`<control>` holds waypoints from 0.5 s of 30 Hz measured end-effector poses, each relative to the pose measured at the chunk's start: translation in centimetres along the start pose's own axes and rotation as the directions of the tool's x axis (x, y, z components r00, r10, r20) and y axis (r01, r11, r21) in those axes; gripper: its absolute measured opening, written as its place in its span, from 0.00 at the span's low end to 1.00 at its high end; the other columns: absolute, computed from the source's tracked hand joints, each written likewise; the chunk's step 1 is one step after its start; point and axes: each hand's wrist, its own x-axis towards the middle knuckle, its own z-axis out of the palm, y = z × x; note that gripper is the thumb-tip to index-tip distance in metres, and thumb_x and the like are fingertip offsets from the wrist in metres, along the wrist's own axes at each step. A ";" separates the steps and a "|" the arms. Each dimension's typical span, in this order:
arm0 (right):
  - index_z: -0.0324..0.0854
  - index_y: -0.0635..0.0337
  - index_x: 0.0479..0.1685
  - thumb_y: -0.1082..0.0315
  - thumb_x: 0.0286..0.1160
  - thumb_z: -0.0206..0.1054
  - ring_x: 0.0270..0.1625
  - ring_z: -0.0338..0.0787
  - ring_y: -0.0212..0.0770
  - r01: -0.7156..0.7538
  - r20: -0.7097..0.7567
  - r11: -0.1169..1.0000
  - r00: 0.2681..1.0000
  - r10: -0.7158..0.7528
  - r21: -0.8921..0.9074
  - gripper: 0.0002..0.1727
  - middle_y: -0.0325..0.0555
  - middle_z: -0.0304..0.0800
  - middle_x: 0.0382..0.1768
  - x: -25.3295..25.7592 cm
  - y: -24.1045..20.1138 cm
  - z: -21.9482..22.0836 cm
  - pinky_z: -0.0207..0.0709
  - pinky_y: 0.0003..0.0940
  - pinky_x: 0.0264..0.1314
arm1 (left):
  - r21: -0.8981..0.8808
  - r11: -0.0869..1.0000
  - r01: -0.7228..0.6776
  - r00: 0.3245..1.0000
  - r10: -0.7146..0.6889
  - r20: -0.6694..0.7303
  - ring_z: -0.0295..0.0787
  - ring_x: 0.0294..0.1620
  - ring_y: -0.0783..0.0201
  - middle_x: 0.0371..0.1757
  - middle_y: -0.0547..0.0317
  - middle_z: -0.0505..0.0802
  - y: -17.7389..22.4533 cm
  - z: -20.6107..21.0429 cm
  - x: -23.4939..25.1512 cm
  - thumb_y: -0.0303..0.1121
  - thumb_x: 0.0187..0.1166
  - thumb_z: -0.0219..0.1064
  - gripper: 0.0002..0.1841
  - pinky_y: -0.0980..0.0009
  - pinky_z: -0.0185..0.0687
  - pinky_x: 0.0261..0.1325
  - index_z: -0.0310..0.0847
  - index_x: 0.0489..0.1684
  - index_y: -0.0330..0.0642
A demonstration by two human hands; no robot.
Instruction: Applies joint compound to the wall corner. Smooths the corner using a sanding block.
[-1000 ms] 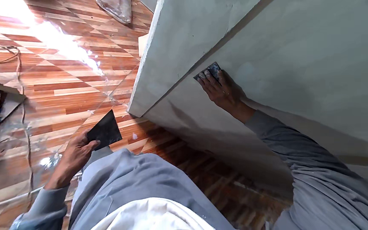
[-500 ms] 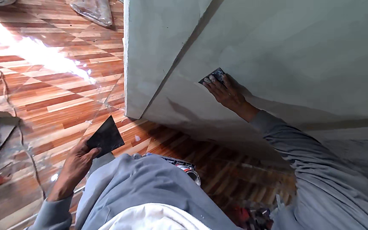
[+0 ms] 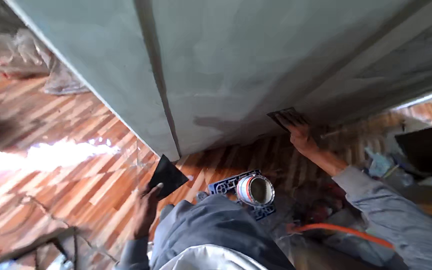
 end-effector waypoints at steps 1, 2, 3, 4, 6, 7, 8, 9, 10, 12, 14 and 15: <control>0.78 0.55 0.79 0.78 0.86 0.53 0.77 0.83 0.51 -0.275 0.031 0.930 0.961 0.276 0.245 0.25 0.52 0.85 0.73 -1.3 -1.7 0.4 0.73 0.52 0.80 | -0.013 1.000 0.018 0.999 -0.018 0.031 0.95 0.44 0.59 0.46 0.51 0.95 0.6 1.1 0.7 0.23 0.81 0.61 0.13 0.58 0.94 0.48 0.81 0.59 0.31; 0.78 0.58 0.78 0.68 0.92 0.52 0.72 0.85 0.51 -0.510 0.122 0.705 0.843 0.525 0.493 0.21 0.56 0.87 0.69 -2.3 -3.5 0.9 0.75 0.52 0.77 | -0.006 1.000 0.025 0.997 -0.024 0.074 0.95 0.44 0.58 0.46 0.50 0.95 1.3 2.2 1.4 0.23 0.82 0.60 0.12 0.57 0.94 0.49 0.81 0.59 0.30; 0.77 0.64 0.73 0.62 0.91 0.55 0.69 0.86 0.48 -0.596 0.197 0.407 0.699 0.687 0.692 0.21 0.59 0.87 0.65 -3.3 -4.9 1.7 0.77 0.48 0.74 | 0.006 1.000 0.023 0.991 -0.024 0.130 0.95 0.44 0.57 0.46 0.50 0.95 1.8 3.4 2.0 0.23 0.83 0.59 0.12 0.56 0.94 0.49 0.80 0.59 0.31; 0.73 0.65 0.75 0.61 0.90 0.57 0.67 0.87 0.43 -0.541 0.282 0.104 0.581 0.764 0.835 0.22 0.56 0.86 0.64 -4.3 -6.2 2.5 0.82 0.43 0.71 | 0.035 0.999 0.020 0.982 -0.026 0.186 0.95 0.44 0.57 0.45 0.50 0.95 2.2 4.7 2.5 0.23 0.83 0.59 0.11 0.56 0.94 0.48 0.80 0.58 0.31; 0.70 0.62 0.76 0.63 0.90 0.56 0.61 0.89 0.43 -0.278 0.410 -0.309 0.473 0.780 0.910 0.21 0.52 0.86 0.62 -6.0 -8.1 4.0 0.86 0.45 0.64 | 0.120 0.993 0.003 0.959 -0.037 0.283 0.95 0.44 0.58 0.45 0.49 0.95 3.2 7.1 3.1 0.23 0.83 0.60 0.11 0.56 0.94 0.49 0.79 0.58 0.30; 0.70 0.60 0.76 0.63 0.91 0.55 0.62 0.89 0.43 -0.200 0.448 -0.402 0.461 0.766 0.893 0.20 0.51 0.86 0.62 -7.0 -8.7 4.8 0.85 0.46 0.64 | 0.167 0.986 -0.007 0.948 -0.046 0.314 0.95 0.44 0.58 0.45 0.50 0.95 3.7 8.2 3.4 0.23 0.82 0.60 0.11 0.56 0.94 0.49 0.79 0.58 0.30; 0.69 0.58 0.77 0.61 0.91 0.55 0.64 0.87 0.42 -0.183 0.482 -0.451 0.441 0.757 0.874 0.21 0.49 0.85 0.64 -8.0 -9.2 5.5 0.84 0.46 0.66 | 0.204 0.979 -0.014 0.940 -0.057 0.337 0.94 0.44 0.57 0.45 0.49 0.94 4.0 9.2 3.5 0.23 0.82 0.60 0.12 0.56 0.93 0.50 0.78 0.58 0.29; 0.69 0.57 0.78 0.60 0.90 0.57 0.67 0.85 0.41 -0.211 0.508 -0.464 0.413 0.756 0.861 0.22 0.48 0.84 0.67 -9.3 -9.5 6.3 0.82 0.45 0.69 | 0.238 0.971 -0.019 0.932 -0.068 0.355 0.94 0.44 0.58 0.44 0.50 0.94 4.3 9.9 3.6 0.23 0.82 0.60 0.11 0.56 0.93 0.50 0.78 0.57 0.28; 0.71 0.57 0.77 0.57 0.88 0.60 0.68 0.84 0.41 -0.276 0.520 -0.443 0.377 0.767 0.853 0.24 0.48 0.83 0.68 -11.0 -9.7 7.3 0.81 0.45 0.70 | 0.265 0.964 -0.018 0.925 -0.084 0.370 0.94 0.44 0.58 0.44 0.51 0.94 4.6 10.5 3.4 0.23 0.82 0.60 0.10 0.56 0.94 0.50 0.78 0.57 0.29; 0.76 0.60 0.74 0.53 0.83 0.65 0.70 0.84 0.44 -0.429 0.523 -0.378 0.293 0.801 0.820 0.26 0.52 0.84 0.69 -14.9 -9.6 9.9 0.79 0.49 0.73 | 0.297 0.955 0.004 0.911 -0.125 0.392 0.95 0.43 0.57 0.43 0.50 0.94 4.6 11.4 3.2 0.23 0.83 0.59 0.10 0.55 0.94 0.50 0.77 0.56 0.29; 0.78 0.60 0.70 0.55 0.81 0.66 0.69 0.84 0.46 -0.441 0.562 -0.436 0.210 0.800 0.785 0.24 0.53 0.85 0.67 -18.8 -9.0 13.4 0.80 0.52 0.70 | 0.348 0.936 0.043 0.901 -0.187 0.392 0.95 0.43 0.56 0.43 0.49 0.94 3.9 11.8 3.0 0.23 0.84 0.58 0.10 0.54 0.94 0.50 0.78 0.56 0.29; 0.77 0.60 0.70 0.57 0.83 0.64 0.68 0.85 0.47 -0.406 0.598 -0.497 0.171 0.783 0.767 0.23 0.53 0.85 0.66 -20.4 -9.1 14.6 0.81 0.52 0.69 | 0.379 0.923 0.069 0.895 -0.225 0.385 0.95 0.43 0.56 0.43 0.48 0.94 3.4 11.9 2.8 0.23 0.84 0.58 0.10 0.54 0.93 0.50 0.78 0.56 0.29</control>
